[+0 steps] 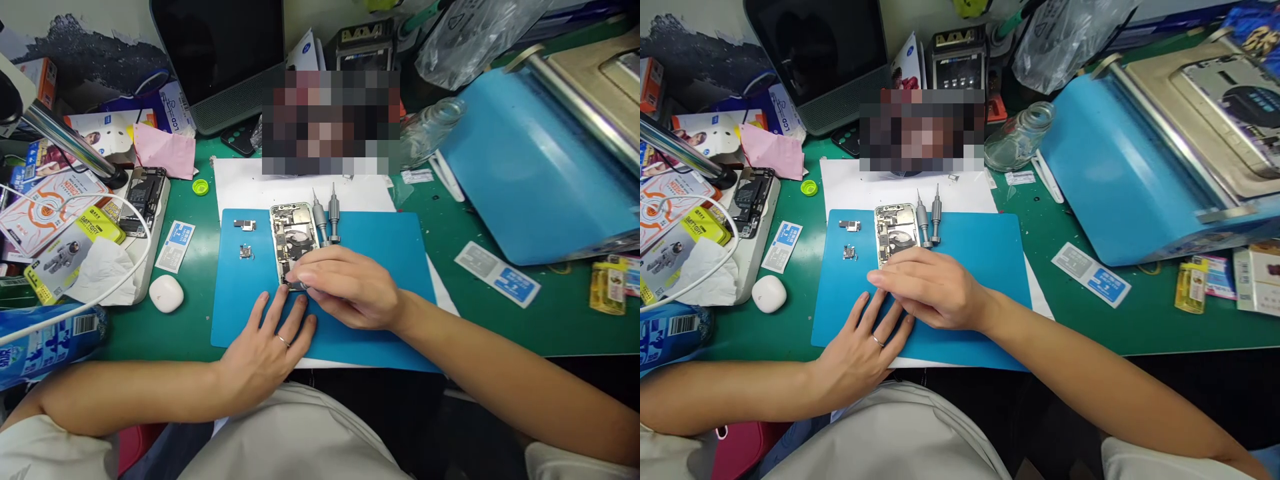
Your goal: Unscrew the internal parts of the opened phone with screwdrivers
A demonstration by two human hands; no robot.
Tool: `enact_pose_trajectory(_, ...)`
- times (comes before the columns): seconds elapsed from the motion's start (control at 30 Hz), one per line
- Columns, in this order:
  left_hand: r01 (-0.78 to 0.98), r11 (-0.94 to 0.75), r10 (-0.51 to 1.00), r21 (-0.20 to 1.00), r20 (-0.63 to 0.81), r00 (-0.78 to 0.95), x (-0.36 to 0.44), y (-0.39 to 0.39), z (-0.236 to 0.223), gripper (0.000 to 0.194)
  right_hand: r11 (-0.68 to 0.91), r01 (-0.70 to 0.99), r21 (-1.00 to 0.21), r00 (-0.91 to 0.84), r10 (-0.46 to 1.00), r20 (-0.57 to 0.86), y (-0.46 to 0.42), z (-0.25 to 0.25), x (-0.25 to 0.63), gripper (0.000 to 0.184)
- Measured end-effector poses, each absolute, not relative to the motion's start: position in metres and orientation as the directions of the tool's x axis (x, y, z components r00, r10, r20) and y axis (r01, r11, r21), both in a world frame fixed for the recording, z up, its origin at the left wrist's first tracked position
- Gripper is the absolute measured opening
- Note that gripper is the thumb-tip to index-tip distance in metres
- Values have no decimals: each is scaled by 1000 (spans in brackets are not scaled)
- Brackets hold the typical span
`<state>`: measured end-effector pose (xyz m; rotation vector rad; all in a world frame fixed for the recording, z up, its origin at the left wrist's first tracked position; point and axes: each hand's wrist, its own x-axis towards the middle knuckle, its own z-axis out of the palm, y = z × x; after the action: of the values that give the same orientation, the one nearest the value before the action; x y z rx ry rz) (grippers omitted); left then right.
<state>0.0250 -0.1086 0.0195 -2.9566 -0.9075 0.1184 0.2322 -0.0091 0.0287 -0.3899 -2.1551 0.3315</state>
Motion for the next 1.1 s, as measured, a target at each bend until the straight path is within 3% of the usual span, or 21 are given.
enact_pose_trajectory(0.33,561,-824,565,-73,-35,825,25,-108,19,65,907,165,-388,-541,413,733,-10,27,232,48)
enact_pose_trajectory(0.5,560,-826,563,-71,-30,826,26,-108,20,64,920,161,-358,-559,384,735,-10,28,232,36)
enact_pose_trajectory(1.1,556,-827,559,-83,-18,829,25,-109,17,62,910,120,-396,-560,391,730,-9,26,232,41)
